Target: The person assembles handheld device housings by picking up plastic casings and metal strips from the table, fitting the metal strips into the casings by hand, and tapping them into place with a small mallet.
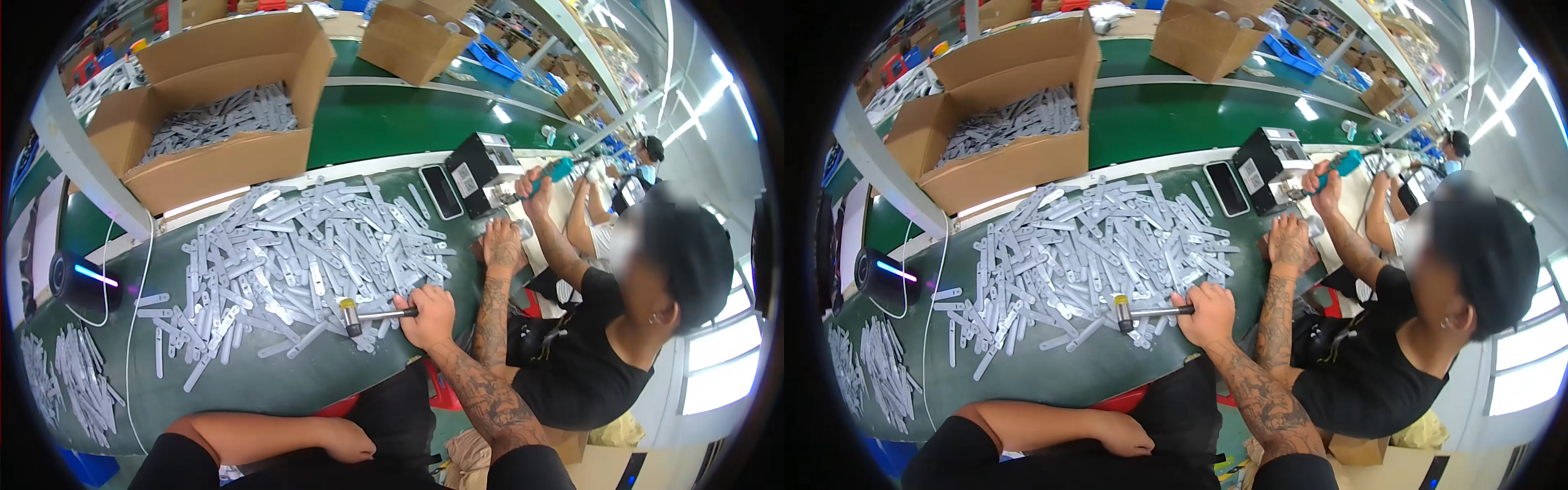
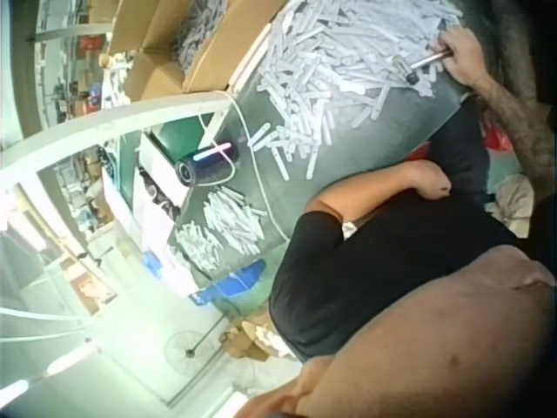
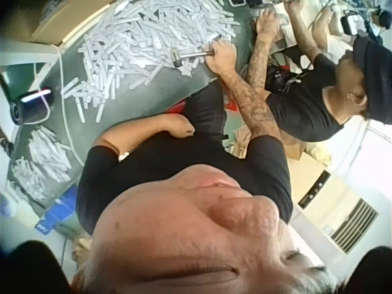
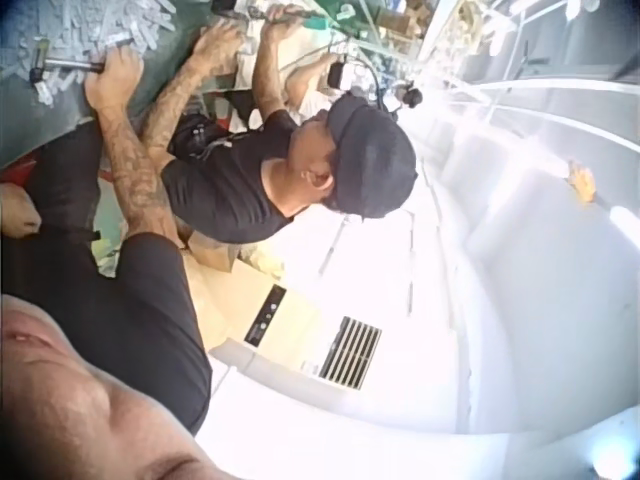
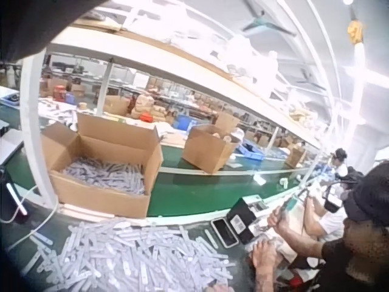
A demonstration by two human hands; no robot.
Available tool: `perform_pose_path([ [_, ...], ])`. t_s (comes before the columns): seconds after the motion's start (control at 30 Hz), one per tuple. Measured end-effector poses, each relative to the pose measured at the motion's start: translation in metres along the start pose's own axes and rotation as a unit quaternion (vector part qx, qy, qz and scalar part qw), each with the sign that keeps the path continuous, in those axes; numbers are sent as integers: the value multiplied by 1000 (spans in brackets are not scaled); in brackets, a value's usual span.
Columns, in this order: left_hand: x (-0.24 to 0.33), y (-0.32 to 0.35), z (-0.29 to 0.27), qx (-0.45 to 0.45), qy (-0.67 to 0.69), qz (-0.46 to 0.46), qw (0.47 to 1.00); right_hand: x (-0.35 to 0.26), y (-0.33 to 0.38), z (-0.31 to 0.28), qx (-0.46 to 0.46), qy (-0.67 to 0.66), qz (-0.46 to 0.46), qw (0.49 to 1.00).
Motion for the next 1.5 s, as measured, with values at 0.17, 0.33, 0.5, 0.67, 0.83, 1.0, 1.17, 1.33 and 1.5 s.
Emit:
perform_pose_path([
  [0.17, 9, 3, 1, -16, 57, 79, 995, -2, 1, -1, 11, -11, -3, 1000],
  [0.33, 10, -2, 0, 29, 16, 75, 997, -3, 1, -1, 21, -14, -11, 1000],
  [0.5, 3, 7, -15, 152, -80, 21, 985, -1, 1, 0, 3, -10, 2, 1000],
  [0.67, -1, 15, -25, 259, -68, 8, 963, 0, 2, 0, 2, -13, 1, 1000],
  [0.83, -4, 10, -20, 167, -18, 0, 986, 0, 2, 0, 6, -13, 0, 1000],
  [1.0, -3, 19, -34, 207, 80, 51, 974, 0, 1, 1, 11, -10, 1, 1000],
  [1.17, 0, 32, -51, 184, 355, 122, 908, -1, 0, -1, 14, -22, -4, 1000],
  [1.33, -17, 48, -71, 311, 505, 206, 778, 0, 0, -1, 2, -11, -2, 1000],
  [1.5, -32, 56, -77, 492, 487, 221, 686, 0, -1, -1, 16, -26, -4, 1000],
])
Point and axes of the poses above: each hand's wrist, its own y-axis away from the middle knuckle, its own z-axis out of the palm, x = y × z, the point moved 3 cm from there along -y, towards the middle knuckle, and after that the axes turned 5 degrees about y, right-handed, at the moved point
